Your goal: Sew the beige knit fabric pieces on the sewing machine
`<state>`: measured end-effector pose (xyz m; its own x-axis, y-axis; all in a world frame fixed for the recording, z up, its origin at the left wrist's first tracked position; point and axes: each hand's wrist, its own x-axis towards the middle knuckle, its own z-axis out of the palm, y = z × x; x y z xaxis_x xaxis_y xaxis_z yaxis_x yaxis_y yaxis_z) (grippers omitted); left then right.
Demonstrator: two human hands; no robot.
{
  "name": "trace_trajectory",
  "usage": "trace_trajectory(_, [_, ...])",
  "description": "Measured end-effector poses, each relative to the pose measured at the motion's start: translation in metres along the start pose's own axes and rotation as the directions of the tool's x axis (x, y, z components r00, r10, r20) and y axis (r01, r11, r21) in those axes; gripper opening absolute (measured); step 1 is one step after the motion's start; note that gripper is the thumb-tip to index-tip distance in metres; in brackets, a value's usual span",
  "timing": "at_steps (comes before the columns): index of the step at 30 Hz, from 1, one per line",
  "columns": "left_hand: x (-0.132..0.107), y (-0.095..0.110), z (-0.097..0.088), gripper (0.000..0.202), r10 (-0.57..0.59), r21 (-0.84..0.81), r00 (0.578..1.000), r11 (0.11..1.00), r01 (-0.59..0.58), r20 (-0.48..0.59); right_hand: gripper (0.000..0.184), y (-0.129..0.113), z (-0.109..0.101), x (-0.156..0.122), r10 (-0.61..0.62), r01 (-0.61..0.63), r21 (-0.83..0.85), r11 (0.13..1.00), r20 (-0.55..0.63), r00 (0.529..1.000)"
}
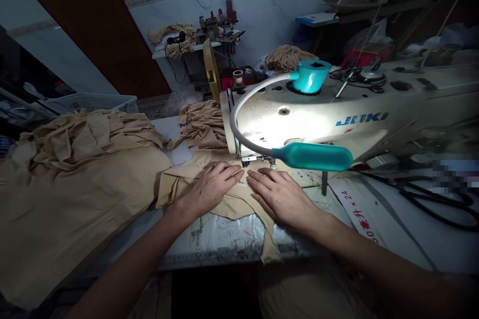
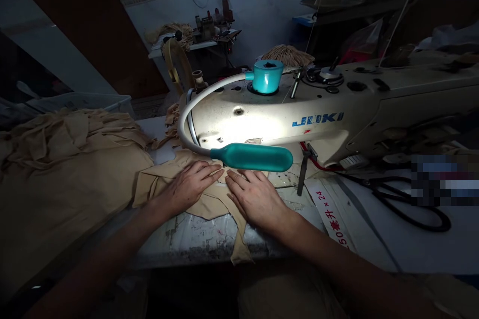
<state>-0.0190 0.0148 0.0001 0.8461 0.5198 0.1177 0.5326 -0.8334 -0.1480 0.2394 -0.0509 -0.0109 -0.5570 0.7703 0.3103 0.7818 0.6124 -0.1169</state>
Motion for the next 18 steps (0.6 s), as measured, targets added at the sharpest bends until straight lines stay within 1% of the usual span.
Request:
trace_trajectory(4, [0.001, -0.003, 0.003, 0.065, -0.013, -0.023, 0.999, 1.0, 0.012, -0.032, 0.045, 0.003, 0.0, 0.001, 0.015, -0.015, 0.021, 1.0, 0.002, 1.0])
trace_trajectory(9, [0.006, -0.009, 0.006, 0.053, -0.039, -0.106, 0.995, 0.994, 0.03, -0.093, 0.048, 0.009, 0.0, 0.003, 0.035, -0.035, 0.052, 0.998, 0.005, 0.999])
trace_trajectory(11, [0.008, -0.011, 0.006, 0.049, -0.05, -0.118, 0.995, 0.992, 0.038, -0.092, 0.047, 0.011, 0.002, 0.003, 0.037, -0.038, 0.066, 0.997, 0.007, 0.999])
trace_trajectory(14, [0.007, -0.017, 0.002, 0.047, -0.067, -0.098, 0.995, 0.993, 0.06, -0.073, 0.046, 0.009, 0.003, 0.001, 0.036, -0.034, 0.081, 0.996, -0.011, 0.999])
trace_trajectory(18, [-0.002, -0.028, -0.004, 0.052, -0.015, 0.004, 0.997, 1.0, 0.016, -0.07, 0.039, 0.006, 0.0, -0.003, 0.067, -0.064, 0.057, 0.996, -0.049, 0.997])
